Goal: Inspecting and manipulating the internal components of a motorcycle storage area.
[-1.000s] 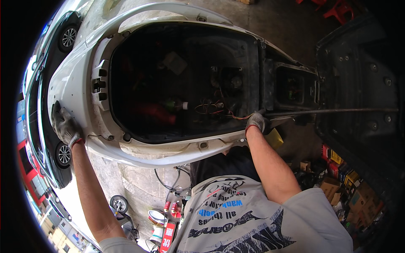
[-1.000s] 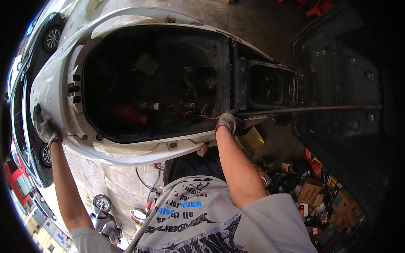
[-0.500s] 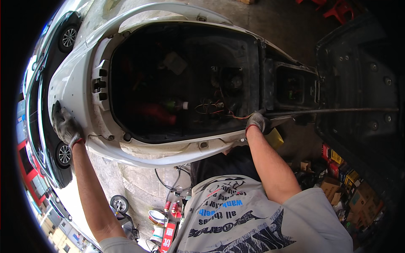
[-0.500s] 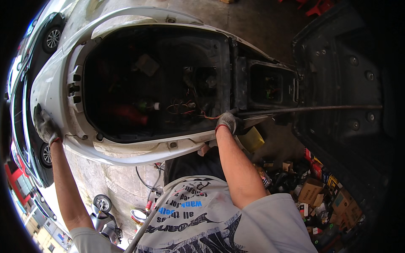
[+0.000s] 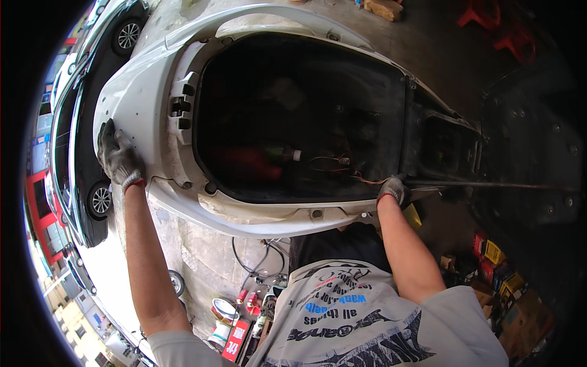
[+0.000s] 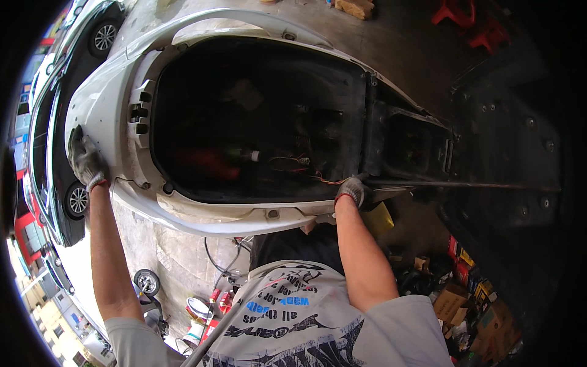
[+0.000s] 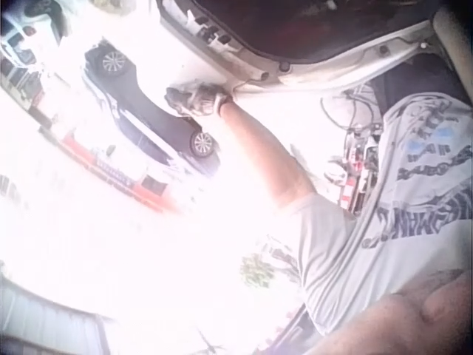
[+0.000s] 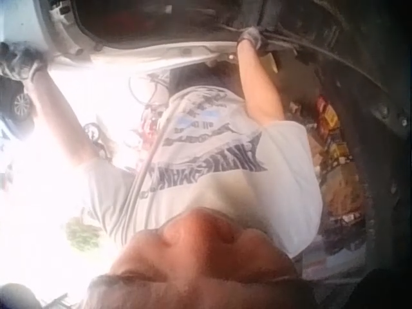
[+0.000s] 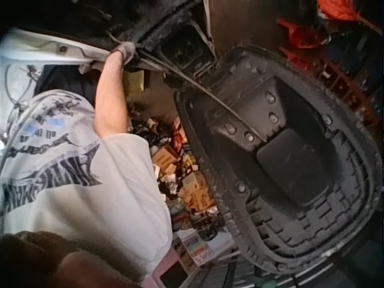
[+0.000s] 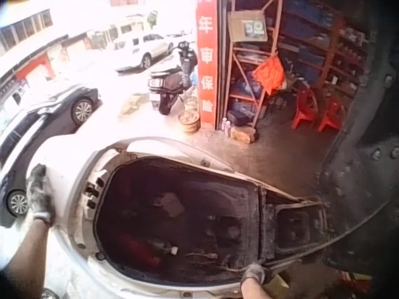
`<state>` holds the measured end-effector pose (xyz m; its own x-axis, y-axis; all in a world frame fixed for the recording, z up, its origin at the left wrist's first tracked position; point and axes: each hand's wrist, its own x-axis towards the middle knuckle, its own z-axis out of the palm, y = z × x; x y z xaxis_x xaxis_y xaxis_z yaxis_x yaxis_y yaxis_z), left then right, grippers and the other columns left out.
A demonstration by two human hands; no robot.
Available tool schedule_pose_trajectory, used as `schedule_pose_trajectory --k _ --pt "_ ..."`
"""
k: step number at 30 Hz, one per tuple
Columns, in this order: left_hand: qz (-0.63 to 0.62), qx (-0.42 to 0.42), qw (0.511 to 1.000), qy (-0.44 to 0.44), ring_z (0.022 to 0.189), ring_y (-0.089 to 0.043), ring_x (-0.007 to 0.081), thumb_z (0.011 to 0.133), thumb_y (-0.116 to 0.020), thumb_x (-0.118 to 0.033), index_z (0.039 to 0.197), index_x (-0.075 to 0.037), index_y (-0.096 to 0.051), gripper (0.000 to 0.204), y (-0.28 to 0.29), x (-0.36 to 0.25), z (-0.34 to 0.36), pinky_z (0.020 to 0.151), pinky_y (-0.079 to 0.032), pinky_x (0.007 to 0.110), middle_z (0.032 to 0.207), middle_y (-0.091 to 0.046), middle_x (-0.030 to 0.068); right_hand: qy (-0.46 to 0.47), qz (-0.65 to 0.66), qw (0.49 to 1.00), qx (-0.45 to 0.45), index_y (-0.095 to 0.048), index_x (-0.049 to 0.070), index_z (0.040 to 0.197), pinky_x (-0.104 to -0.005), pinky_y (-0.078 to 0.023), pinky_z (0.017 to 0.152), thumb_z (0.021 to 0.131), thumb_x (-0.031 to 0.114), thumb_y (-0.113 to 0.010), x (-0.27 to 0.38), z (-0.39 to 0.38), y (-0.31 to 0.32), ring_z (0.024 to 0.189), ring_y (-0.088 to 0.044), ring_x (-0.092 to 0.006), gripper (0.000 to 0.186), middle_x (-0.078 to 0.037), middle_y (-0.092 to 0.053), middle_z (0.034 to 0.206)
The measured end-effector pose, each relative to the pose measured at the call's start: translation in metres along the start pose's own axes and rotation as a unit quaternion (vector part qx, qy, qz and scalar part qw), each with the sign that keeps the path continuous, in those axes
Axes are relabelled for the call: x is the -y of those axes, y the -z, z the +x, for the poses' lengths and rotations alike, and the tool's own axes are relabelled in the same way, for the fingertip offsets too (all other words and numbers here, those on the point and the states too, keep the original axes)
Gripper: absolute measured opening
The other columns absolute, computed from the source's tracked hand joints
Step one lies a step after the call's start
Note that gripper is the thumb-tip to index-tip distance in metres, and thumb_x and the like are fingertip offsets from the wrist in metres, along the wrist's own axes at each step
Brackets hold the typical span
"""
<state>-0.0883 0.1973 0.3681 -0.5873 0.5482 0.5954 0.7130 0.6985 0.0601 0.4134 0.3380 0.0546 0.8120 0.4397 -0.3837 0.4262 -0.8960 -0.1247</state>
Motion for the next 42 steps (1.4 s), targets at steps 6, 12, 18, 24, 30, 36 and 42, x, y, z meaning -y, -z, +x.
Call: schedule_pose_trajectory --k 6,12,18,24,30,36,42 --pt "0.024 0.002 1.0 0.013 0.109 -0.044 0.0238 0.08 -0.042 -0.022 0.111 -0.009 -0.052 0.036 0.001 0.01 0.002 0.096 -0.027 0.035 0.115 -0.051 0.0092 -0.012 -0.01 1.0 -0.01 -0.06 0.001 0.091 -0.0354 -0.046 0.073 0.077 0.051 -0.04 0.005 -0.015 0.015 0.086 -0.059 -0.0284 0.056 -0.017 -0.061 0.091" --pt "0.034 -0.002 0.999 0.014 0.107 -0.046 0.0248 0.079 -0.042 -0.02 0.11 -0.006 -0.053 0.036 0.001 0.009 0.001 0.094 -0.03 0.034 0.114 -0.051 0.0115 -0.022 0.008 1.0 -0.012 -0.06 -0.002 0.088 -0.0371 -0.045 0.072 0.077 0.055 -0.04 0.013 -0.032 0.03 0.085 -0.059 -0.0304 0.062 -0.018 -0.061 0.089" --pt "0.028 -0.01 1.0 -0.003 0.105 -0.048 0.0271 0.079 -0.042 -0.017 0.11 -0.002 -0.053 0.035 0.003 0.008 0.001 0.093 -0.033 0.034 0.113 -0.051 0.0149 0.005 0.014 0.999 0.037 -0.056 -0.005 0.092 -0.0382 -0.046 0.072 0.076 0.054 -0.043 0.014 -0.034 0.035 0.085 -0.059 -0.0297 0.062 -0.02 -0.059 0.094" --pt "0.03 -0.008 1.0 0.004 0.106 -0.046 0.0274 0.08 -0.041 -0.017 0.11 -0.002 -0.052 0.036 0.006 0.004 0.001 0.093 -0.033 0.035 0.113 -0.051 0.0151 -0.027 0.032 0.999 0.014 -0.057 -0.003 0.089 -0.0395 -0.046 0.072 0.074 0.055 -0.046 0.007 -0.016 0.016 0.084 -0.059 -0.0303 0.061 -0.019 -0.06 0.09" --pt "0.027 0.0 1.0 0.011 0.107 -0.046 0.0276 0.08 -0.041 -0.018 0.111 -0.002 -0.051 0.036 0.006 0.002 0.0 0.093 -0.032 0.035 0.114 -0.05 0.0148 -0.02 0.012 1.0 0.014 -0.054 -0.003 0.096 -0.0401 -0.045 0.074 0.071 0.055 -0.048 -0.001 -0.001 0.002 0.088 -0.057 -0.0306 0.064 -0.018 -0.057 0.097" --pt "0.029 0.0 0.999 0.019 0.107 -0.046 0.0271 0.08 -0.041 -0.018 0.111 -0.002 -0.051 0.036 0.007 0.005 -0.001 0.094 -0.032 0.035 0.114 -0.051 0.0144 -0.06 -0.005 0.998 -0.016 -0.049 -0.004 0.104 -0.0404 -0.042 0.08 0.072 0.057 -0.045 0.006 -0.016 0.008 0.096 -0.054 -0.0307 0.069 -0.02 -0.052 0.107" --pt "0.022 0.0 1.0 0.015 0.107 -0.046 0.0266 0.08 -0.042 -0.019 0.111 -0.003 -0.052 0.036 0.005 0.0 0.001 0.094 -0.032 0.034 0.113 -0.051 0.0141 -0.025 -0.023 0.998 -0.047 -0.061 -0.001 0.089 -0.0339 -0.046 0.07 0.075 0.043 -0.047 -0.001 0.001 -0.002 0.085 -0.06 -0.0263 0.048 -0.016 -0.062 0.09"
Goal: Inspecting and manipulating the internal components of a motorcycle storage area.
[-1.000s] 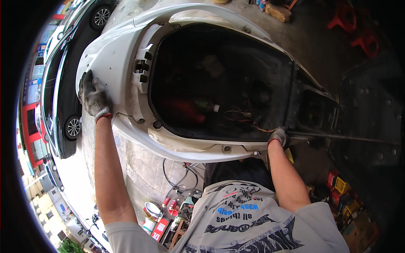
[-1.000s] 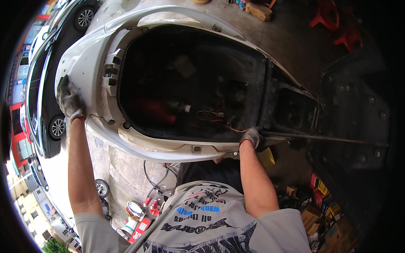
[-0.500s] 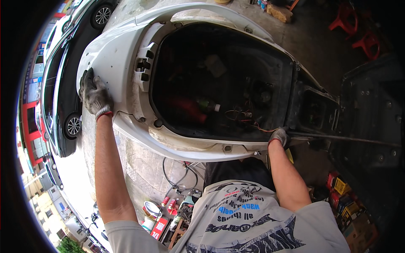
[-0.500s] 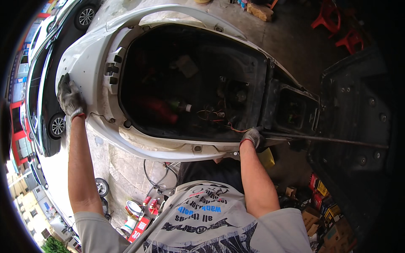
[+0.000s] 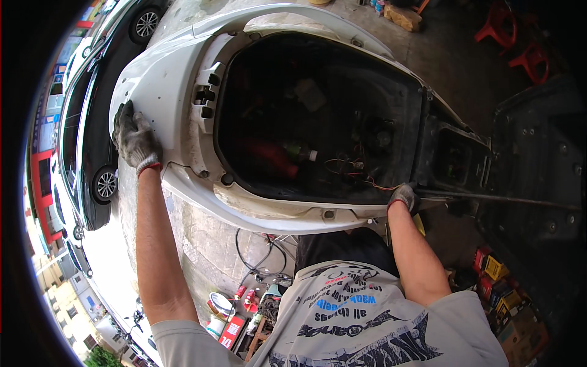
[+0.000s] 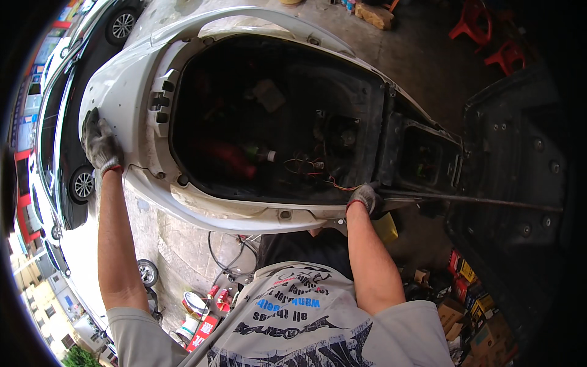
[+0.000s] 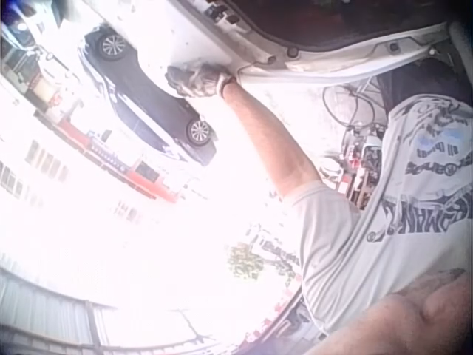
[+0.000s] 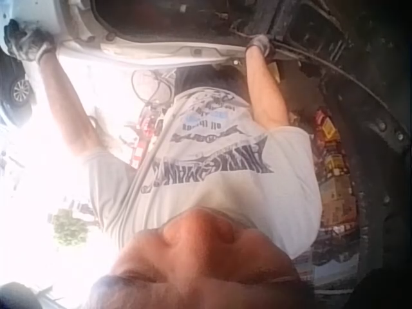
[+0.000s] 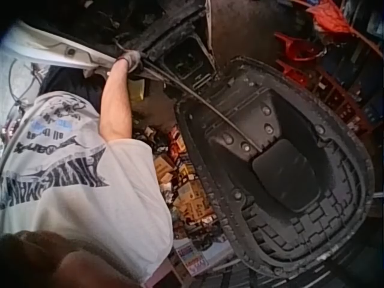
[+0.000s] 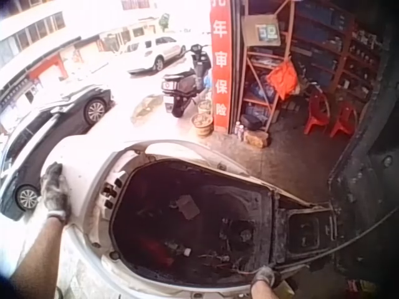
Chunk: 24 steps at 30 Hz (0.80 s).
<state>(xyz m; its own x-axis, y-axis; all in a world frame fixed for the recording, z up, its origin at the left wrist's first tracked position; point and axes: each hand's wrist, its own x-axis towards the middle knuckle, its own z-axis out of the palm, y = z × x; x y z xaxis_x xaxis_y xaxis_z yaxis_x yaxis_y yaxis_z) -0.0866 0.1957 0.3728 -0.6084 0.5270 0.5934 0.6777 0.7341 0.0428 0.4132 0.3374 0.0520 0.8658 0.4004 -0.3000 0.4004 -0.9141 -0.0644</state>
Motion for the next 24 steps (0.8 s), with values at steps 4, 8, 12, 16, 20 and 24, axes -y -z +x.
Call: schedule_pose_trajectory --k 4,8,12,16,20,24 --pt "0.01 -0.003 1.0 0.005 0.107 -0.046 0.0248 0.08 -0.042 -0.02 0.11 -0.006 -0.053 0.035 -0.002 0.007 -0.001 0.094 -0.031 0.034 0.114 -0.051 0.0109 -0.012 0.015 1.0 -0.002 -0.061 -0.001 0.087 -0.0345 -0.046 0.069 0.073 0.045 -0.05 0.006 -0.017 0.013 0.084 -0.06 -0.0274 0.049 -0.016 -0.062 0.088" --pt "-0.008 0.004 1.0 0.019 0.109 -0.044 0.023 0.079 -0.042 -0.021 0.11 -0.01 -0.053 0.035 -0.005 0.008 -0.001 0.095 -0.028 0.034 0.115 -0.051 0.0076 -0.003 0.014 0.998 -0.064 -0.061 -0.002 0.084 -0.0354 -0.046 0.068 0.071 0.046 -0.051 0.005 -0.015 0.008 0.083 -0.06 -0.0284 0.05 -0.017 -0.062 0.086" --pt "0.013 -0.007 1.0 -0.001 0.109 -0.044 0.0228 0.079 -0.042 -0.022 0.11 -0.01 -0.053 0.035 -0.006 0.01 0.0 0.095 -0.028 0.034 0.115 -0.051 0.0076 -0.004 0.02 0.995 -0.102 -0.061 -0.002 0.082 -0.0355 -0.046 0.067 0.071 0.043 -0.052 0.002 -0.007 -0.006 0.081 -0.06 -0.0286 0.048 -0.017 -0.062 0.085" --pt "0.004 -0.004 1.0 0.006 0.109 -0.044 0.023 0.08 -0.043 -0.023 0.111 -0.01 -0.053 0.035 -0.006 0.01 -0.001 0.096 -0.027 0.034 0.115 -0.051 0.0081 -0.02 0.042 0.997 -0.063 -0.06 -0.002 0.081 -0.0346 -0.046 0.064 0.072 0.037 -0.052 -0.001 0.002 -0.016 0.077 -0.061 -0.0272 0.041 -0.016 -0.062 0.082" --pt "0.012 -0.008 1.0 0.0 0.109 -0.044 0.0234 0.08 -0.043 -0.023 0.111 -0.01 -0.053 0.035 -0.007 0.011 0.0 0.096 -0.027 0.034 0.115 -0.051 0.0084 -0.023 0.046 0.998 -0.034 -0.06 -0.002 0.082 -0.0347 -0.046 0.065 0.073 0.038 -0.05 -0.002 0.004 -0.015 0.078 -0.061 -0.0273 0.042 -0.016 -0.062 0.083" --pt "0.004 -0.003 1.0 0.009 0.109 -0.044 0.0235 0.08 -0.043 -0.022 0.111 -0.01 -0.053 0.035 -0.007 0.014 -0.001 0.096 -0.027 0.034 0.115 -0.051 0.0089 -0.013 0.043 0.999 0.007 -0.06 -0.002 0.085 -0.0355 -0.046 0.068 0.075 0.043 -0.048 0.002 -0.007 0.002 0.081 -0.06 -0.0283 0.048 -0.017 -0.061 0.087"
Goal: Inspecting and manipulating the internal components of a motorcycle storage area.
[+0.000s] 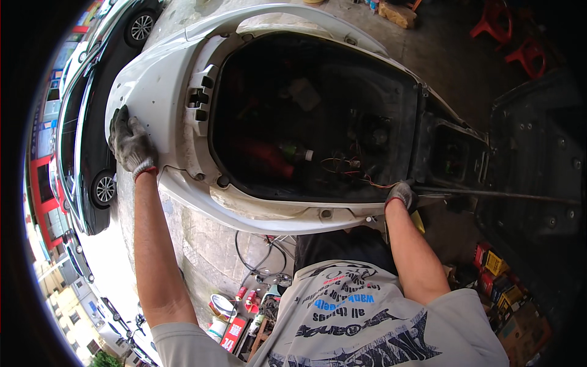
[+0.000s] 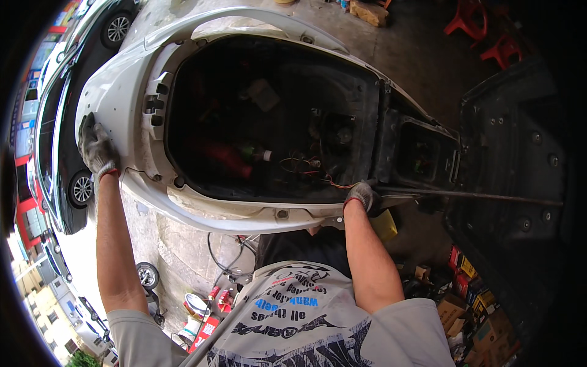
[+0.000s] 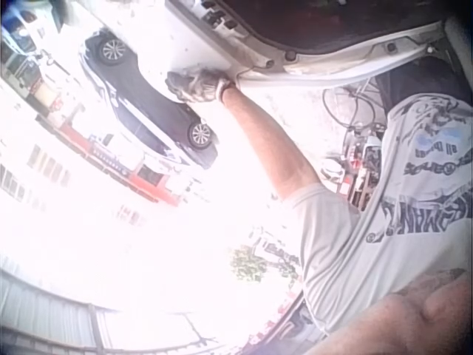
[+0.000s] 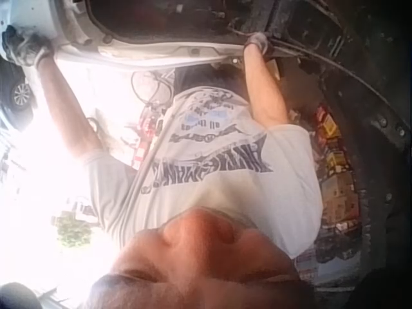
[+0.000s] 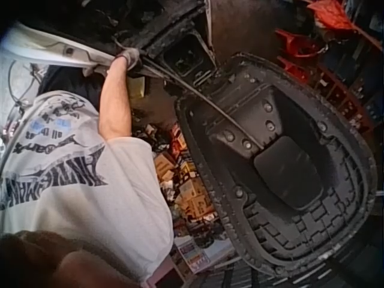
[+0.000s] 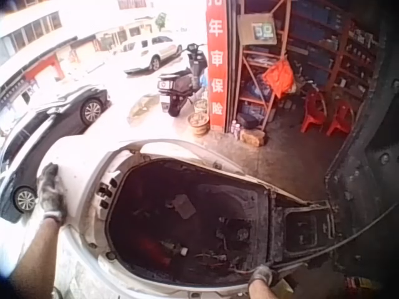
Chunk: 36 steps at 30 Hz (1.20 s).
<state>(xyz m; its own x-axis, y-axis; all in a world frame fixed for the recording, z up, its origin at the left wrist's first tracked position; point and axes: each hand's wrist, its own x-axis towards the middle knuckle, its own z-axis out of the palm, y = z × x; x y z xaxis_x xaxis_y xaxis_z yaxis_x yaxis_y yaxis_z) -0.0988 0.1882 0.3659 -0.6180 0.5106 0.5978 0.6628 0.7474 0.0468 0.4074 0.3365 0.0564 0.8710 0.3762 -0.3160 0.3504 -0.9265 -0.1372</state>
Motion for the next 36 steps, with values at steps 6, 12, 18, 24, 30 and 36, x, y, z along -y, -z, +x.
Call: schedule_pose_trajectory --k 6,12,18,24,30,36 --pt "0.004 0.005 1.0 -0.001 0.109 -0.044 0.0238 0.08 -0.043 -0.022 0.111 -0.009 -0.053 0.035 0.002 -0.004 -0.001 0.096 -0.027 0.034 0.115 -0.051 0.0097 -0.015 -0.006 1.0 0.001 -0.059 -0.002 0.088 -0.0372 -0.046 0.071 0.076 0.051 -0.044 0.015 -0.029 0.035 0.086 -0.059 -0.0305 0.057 -0.019 -0.061 0.09" --pt "0.001 0.004 1.0 -0.001 0.109 -0.044 0.0242 0.08 -0.041 -0.023 0.112 -0.009 -0.052 0.036 0.004 -0.004 0.0 0.096 -0.027 0.035 0.115 -0.05 0.0097 -0.001 -0.008 1.0 0.021 -0.059 -0.003 0.089 -0.037 -0.045 0.073 0.075 0.056 -0.042 0.011 -0.023 0.027 0.087 -0.058 -0.0314 0.063 -0.019 -0.06 0.091" --pt "-0.002 0.007 1.0 -0.005 0.104 -0.048 0.027 0.081 -0.041 -0.02 0.11 -0.004 -0.052 0.035 0.008 -0.018 0.001 0.091 -0.034 0.034 0.112 -0.052 0.0136 0.013 -0.022 0.997 -0.07 -0.057 -0.004 0.091 -0.0369 -0.045 0.074 0.075 0.055 -0.042 0.002 -0.003 0.0 0.088 -0.058 -0.0317 0.062 -0.02 -0.059 0.093" --pt "-0.011 0.004 1.0 0.002 0.108 -0.045 0.0249 0.08 -0.041 -0.022 0.11 -0.009 -0.053 0.035 0.003 -0.001 -0.001 0.095 -0.029 0.035 0.114 -0.051 0.0096 0.003 -0.023 0.999 -0.023 -0.057 -0.004 0.092 -0.0365 -0.046 0.073 0.076 0.052 -0.042 0.005 -0.014 0.01 0.088 -0.058 -0.0314 0.06 -0.02 -0.059 0.094" --pt "0.0 0.003 1.0 -0.023 0.104 -0.048 0.0276 0.081 -0.041 -0.017 0.11 -0.003 -0.052 0.034 0.008 -0.012 0.0 0.091 -0.035 0.034 0.112 -0.052 0.0145 0.003 -0.036 0.999 -0.041 -0.056 -0.004 0.093 -0.0362 -0.046 0.073 0.075 0.053 -0.043 0.002 -0.005 0.003 0.087 -0.058 -0.0307 0.061 -0.019 -0.06 0.093" --pt "-0.003 0.0 1.0 -0.02 0.103 -0.049 0.0276 0.082 -0.041 -0.018 0.11 -0.002 -0.052 0.034 0.007 -0.01 -0.001 0.09 -0.036 0.034 0.112 -0.052 0.0149 -0.021 -0.013 1.0 -0.013 -0.057 -0.005 0.091 -0.0352 -0.045 0.074 0.075 0.054 -0.042 0.005 -0.01 0.007 0.088 -0.058 -0.0293 0.062 -0.018 -0.06 0.092"
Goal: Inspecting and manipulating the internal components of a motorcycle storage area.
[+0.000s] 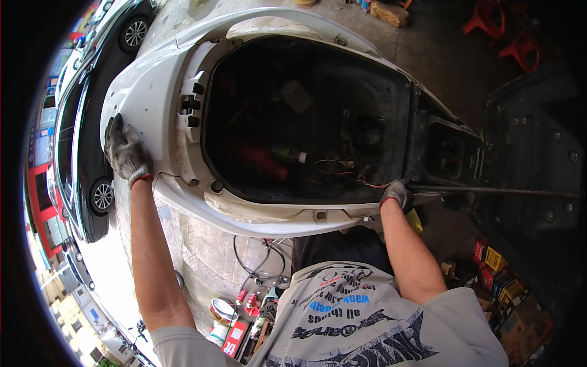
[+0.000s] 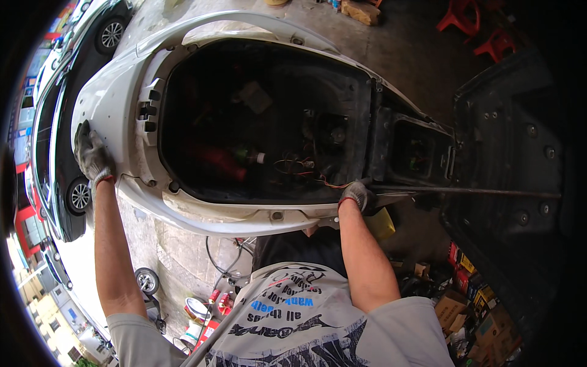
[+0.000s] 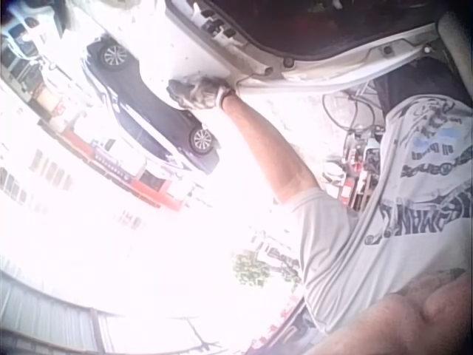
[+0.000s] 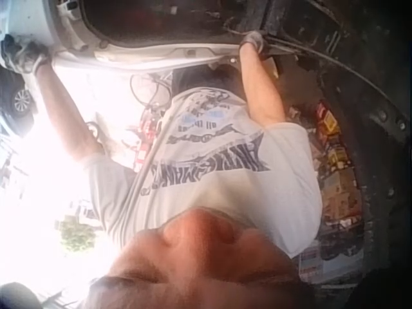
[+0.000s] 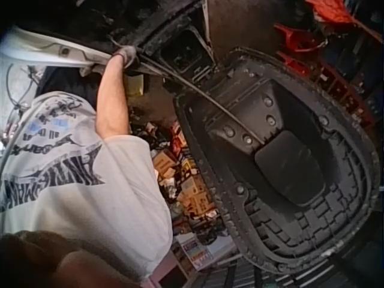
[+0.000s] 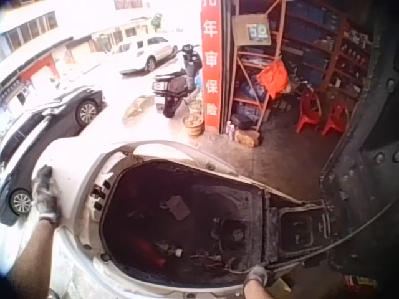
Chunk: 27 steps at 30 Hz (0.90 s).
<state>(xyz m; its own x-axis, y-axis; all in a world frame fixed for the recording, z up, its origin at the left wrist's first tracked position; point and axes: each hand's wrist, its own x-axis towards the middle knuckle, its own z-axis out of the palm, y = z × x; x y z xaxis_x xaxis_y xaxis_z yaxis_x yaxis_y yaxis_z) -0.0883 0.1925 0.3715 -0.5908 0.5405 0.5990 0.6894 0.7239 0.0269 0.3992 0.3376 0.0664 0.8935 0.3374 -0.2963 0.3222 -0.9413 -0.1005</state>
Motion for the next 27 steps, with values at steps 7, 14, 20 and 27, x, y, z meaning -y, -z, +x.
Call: schedule_pose_trajectory --k 7,14,20,27 --pt "-0.014 0.004 1.0 0.013 0.106 -0.047 0.0258 0.081 -0.041 -0.02 0.111 -0.006 -0.052 0.034 -0.001 0.002 0.0 0.092 -0.032 0.034 0.113 -0.051 0.0115 0.023 0.04 0.998 0.049 -0.05 -0.006 0.103 -0.0415 -0.042 0.082 0.075 0.058 -0.041 0.001 -0.011 0.017 0.096 -0.053 -0.0352 0.07 -0.025 -0.052 0.106" --pt "-0.012 0.01 1.0 0.025 0.11 -0.043 0.0238 0.081 -0.04 -0.022 0.111 -0.009 -0.053 0.035 -0.003 0.003 0.0 0.096 -0.027 0.034 0.116 -0.05 0.0078 0.016 0.027 0.997 0.077 -0.048 -0.006 0.106 -0.0416 -0.041 0.084 0.076 0.057 -0.039 0.001 -0.001 0.009 0.098 -0.051 -0.0355 0.07 -0.025 -0.049 0.11" --pt "-0.014 0.01 1.0 0.019 0.112 -0.041 0.0231 0.081 -0.04 -0.022 0.112 -0.009 -0.052 0.036 -0.003 0.0 0.002 0.097 -0.026 0.034 0.118 -0.049 0.0083 0.051 0.013 0.984 0.168 -0.043 -0.004 0.114 -0.0403 -0.041 0.084 0.08 0.05 -0.039 -0.004 0.014 0.0 0.103 -0.049 -0.0325 0.064 -0.026 -0.046 0.114" --pt "0.004 -0.015 1.0 -0.008 0.104 -0.049 0.0283 0.082 -0.04 -0.018 0.11 -0.004 -0.052 0.034 0.0 0.002 0.0 0.09 -0.035 0.036 0.112 -0.052 0.0142 0.237 -0.185 0.941 0.154 -0.03 0.004 0.126 -0.0462 -0.038 0.085 0.089 0.03 -0.03 -0.01 0.009 -0.016 0.109 -0.044 -0.035 0.045 -0.026 -0.037 0.122"
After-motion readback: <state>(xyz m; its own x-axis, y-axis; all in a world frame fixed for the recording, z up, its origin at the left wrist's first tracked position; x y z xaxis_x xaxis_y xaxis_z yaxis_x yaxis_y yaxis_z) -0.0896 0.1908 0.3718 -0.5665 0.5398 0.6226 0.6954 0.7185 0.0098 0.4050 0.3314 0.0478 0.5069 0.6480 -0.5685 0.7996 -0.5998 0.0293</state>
